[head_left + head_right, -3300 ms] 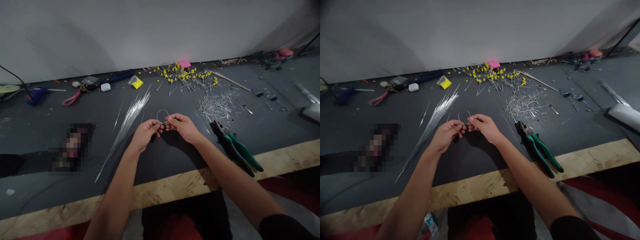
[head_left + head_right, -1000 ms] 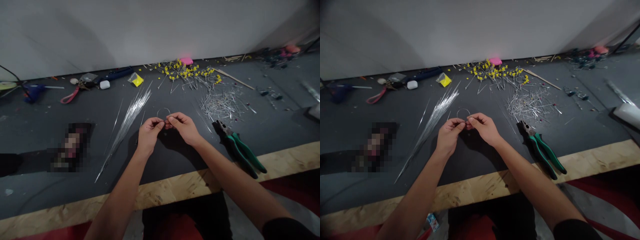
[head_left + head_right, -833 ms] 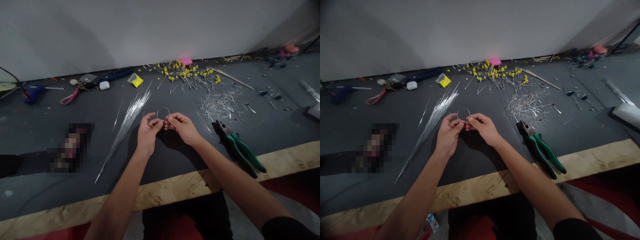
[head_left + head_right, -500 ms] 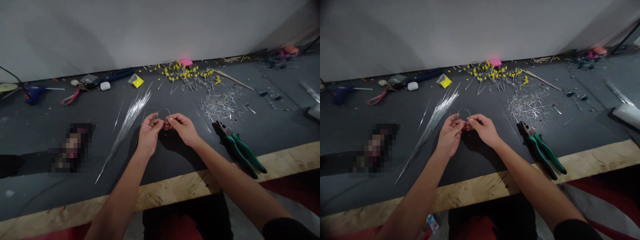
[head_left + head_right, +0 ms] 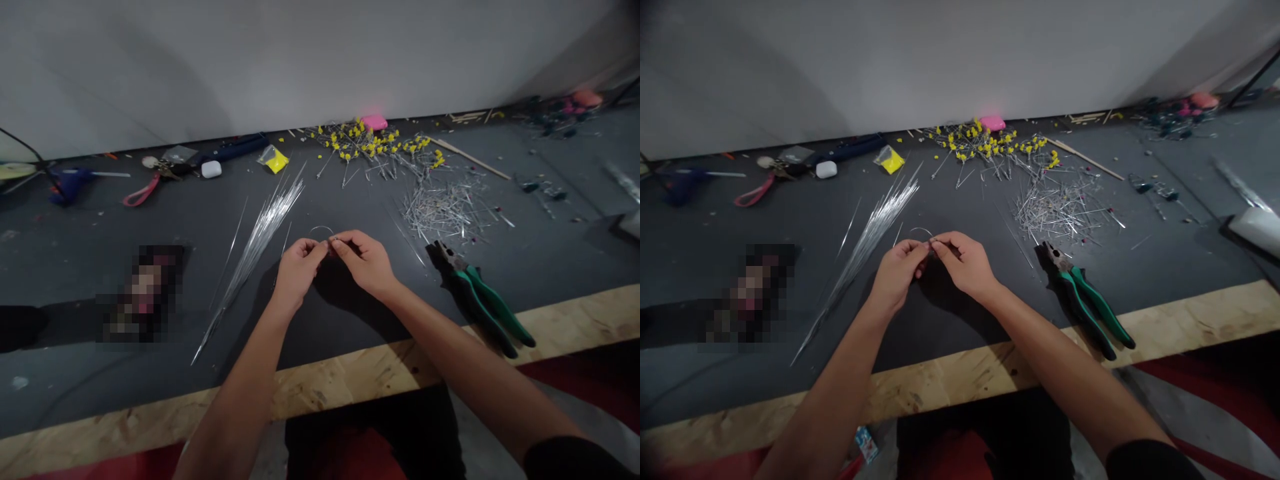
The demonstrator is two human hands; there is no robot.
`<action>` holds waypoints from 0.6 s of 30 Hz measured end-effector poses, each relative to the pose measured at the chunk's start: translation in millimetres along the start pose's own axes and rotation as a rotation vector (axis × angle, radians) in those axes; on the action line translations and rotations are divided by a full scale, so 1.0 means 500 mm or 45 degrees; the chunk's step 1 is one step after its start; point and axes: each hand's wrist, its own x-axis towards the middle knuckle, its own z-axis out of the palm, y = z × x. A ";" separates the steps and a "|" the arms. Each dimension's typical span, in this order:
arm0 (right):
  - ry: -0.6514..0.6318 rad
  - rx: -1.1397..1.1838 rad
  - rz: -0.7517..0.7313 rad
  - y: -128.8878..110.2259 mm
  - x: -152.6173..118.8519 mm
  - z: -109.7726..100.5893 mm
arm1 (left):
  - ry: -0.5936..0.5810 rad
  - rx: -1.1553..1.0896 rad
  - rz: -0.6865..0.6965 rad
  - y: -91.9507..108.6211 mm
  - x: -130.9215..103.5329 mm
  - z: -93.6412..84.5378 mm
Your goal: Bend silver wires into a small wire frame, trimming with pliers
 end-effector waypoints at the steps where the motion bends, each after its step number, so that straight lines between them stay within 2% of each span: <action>1: -0.005 -0.018 -0.004 0.001 0.000 0.000 | 0.004 0.046 -0.014 0.001 0.000 -0.003; 5: -0.020 -0.052 -0.010 0.005 0.000 0.003 | -0.016 0.114 -0.034 0.007 0.003 -0.012; 10: -0.030 -0.035 -0.003 0.006 -0.001 0.007 | -0.098 0.025 -0.014 0.010 0.004 -0.020; 18: 0.020 0.031 0.056 0.002 -0.001 0.003 | -0.078 -0.005 0.018 0.010 0.005 -0.023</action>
